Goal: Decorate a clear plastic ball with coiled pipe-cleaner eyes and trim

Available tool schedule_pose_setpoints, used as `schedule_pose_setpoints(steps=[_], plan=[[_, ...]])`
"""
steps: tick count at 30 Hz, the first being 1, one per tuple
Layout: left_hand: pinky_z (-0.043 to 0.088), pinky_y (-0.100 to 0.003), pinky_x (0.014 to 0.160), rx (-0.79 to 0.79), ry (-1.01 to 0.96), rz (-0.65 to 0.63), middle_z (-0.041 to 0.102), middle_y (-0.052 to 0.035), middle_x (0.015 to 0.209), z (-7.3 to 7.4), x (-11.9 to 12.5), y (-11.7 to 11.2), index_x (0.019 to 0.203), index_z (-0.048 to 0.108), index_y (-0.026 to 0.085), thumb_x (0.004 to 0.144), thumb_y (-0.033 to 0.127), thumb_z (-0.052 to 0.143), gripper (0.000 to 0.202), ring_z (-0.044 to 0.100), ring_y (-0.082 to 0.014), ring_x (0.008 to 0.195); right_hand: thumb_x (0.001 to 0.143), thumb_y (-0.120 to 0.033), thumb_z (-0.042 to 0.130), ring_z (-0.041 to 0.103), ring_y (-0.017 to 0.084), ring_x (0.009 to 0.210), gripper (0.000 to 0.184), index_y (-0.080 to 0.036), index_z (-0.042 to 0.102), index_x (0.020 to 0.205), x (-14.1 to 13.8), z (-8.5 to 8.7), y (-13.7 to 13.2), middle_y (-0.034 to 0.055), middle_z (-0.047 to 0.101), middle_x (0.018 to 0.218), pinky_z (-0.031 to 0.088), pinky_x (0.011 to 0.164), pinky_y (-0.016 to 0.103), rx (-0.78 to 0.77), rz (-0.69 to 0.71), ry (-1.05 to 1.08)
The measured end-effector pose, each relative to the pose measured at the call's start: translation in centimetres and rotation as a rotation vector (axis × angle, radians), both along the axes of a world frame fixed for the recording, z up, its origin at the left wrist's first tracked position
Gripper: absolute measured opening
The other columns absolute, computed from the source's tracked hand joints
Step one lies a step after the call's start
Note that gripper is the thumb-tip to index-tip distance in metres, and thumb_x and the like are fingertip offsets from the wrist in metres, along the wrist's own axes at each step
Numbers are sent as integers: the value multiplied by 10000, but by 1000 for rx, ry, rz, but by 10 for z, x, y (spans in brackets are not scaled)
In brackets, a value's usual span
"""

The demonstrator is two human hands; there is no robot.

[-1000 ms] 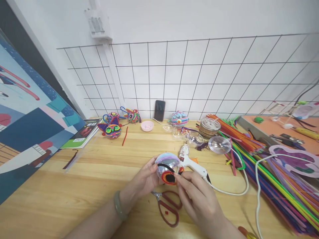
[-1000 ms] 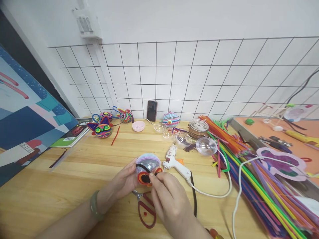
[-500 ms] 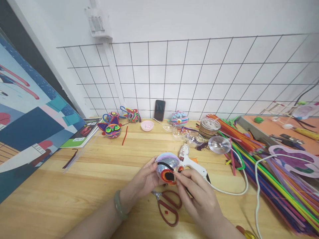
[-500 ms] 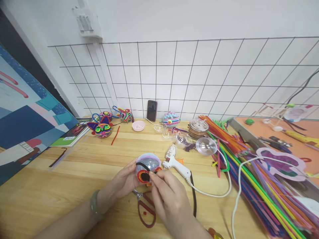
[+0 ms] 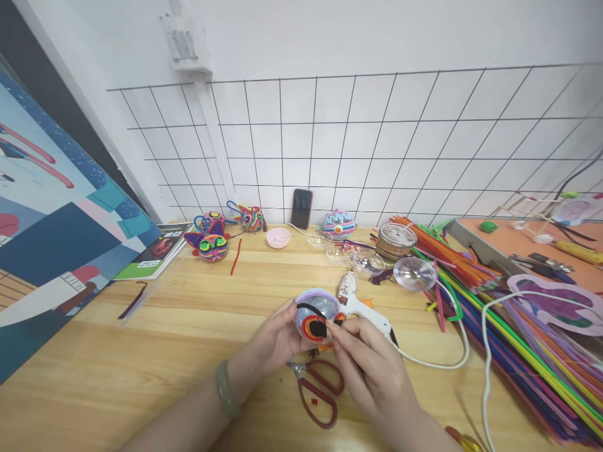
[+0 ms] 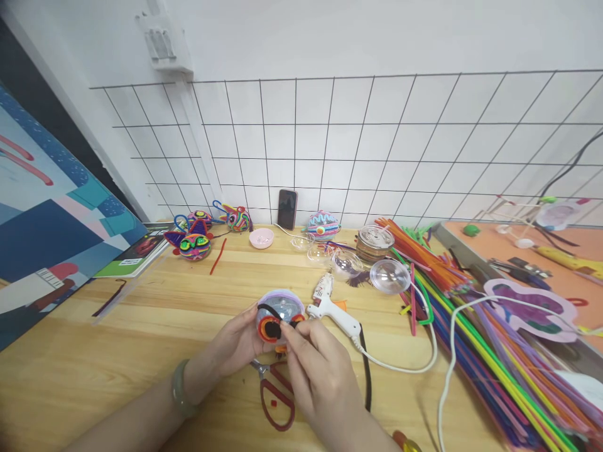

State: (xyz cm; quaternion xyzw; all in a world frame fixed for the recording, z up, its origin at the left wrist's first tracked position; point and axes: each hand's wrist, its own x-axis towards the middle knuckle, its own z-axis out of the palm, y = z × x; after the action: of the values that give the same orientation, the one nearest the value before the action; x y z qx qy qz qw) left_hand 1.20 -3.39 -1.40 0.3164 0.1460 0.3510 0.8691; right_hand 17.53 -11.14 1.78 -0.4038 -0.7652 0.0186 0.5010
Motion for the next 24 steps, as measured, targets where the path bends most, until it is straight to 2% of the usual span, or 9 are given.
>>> schedule_pose_setpoints(steps=[6, 11, 17, 24], plan=[[454, -412, 889, 1, -4, 1, 590, -153, 1208, -1, 1, 1, 1164, 569, 128, 905, 306, 428, 344, 581, -243, 1042, 855, -9, 435, 532, 152, 740, 459, -190, 512, 1270, -1, 3, -1, 66, 509, 837, 488, 602, 277, -69, 38, 50], [442, -439, 902, 6, -8, 5, 592, -153, 1203, -1, 1, 1, 1160, 572, 131, 901, 308, 436, 342, 579, -250, 1044, 853, -22, 447, 541, 152, 737, 425, -192, 552, 1228, 1, 3, 0, 65, 516, 830, 493, 600, 271, -47, 17, 36], [456, -407, 874, 4, 8, 3, 587, -147, 1210, -1, 0, 1, 1173, 565, 135, 905, 315, 428, 351, 582, -240, 1033, 835, -12, 474, 558, 153, 728, 397, -177, 582, 1179, 0, 4, 1, 65, 529, 816, 503, 602, 267, 4, -9, 24], [464, -384, 860, 12, 29, 5, 583, -147, 1217, -1, 0, 2, 1171, 564, 141, 897, 323, 441, 350, 591, -231, 1010, 856, -39, 450, 581, 166, 767, 350, -171, 593, 1147, 3, 5, 1, 85, 555, 846, 527, 632, 286, -27, -13, -10]])
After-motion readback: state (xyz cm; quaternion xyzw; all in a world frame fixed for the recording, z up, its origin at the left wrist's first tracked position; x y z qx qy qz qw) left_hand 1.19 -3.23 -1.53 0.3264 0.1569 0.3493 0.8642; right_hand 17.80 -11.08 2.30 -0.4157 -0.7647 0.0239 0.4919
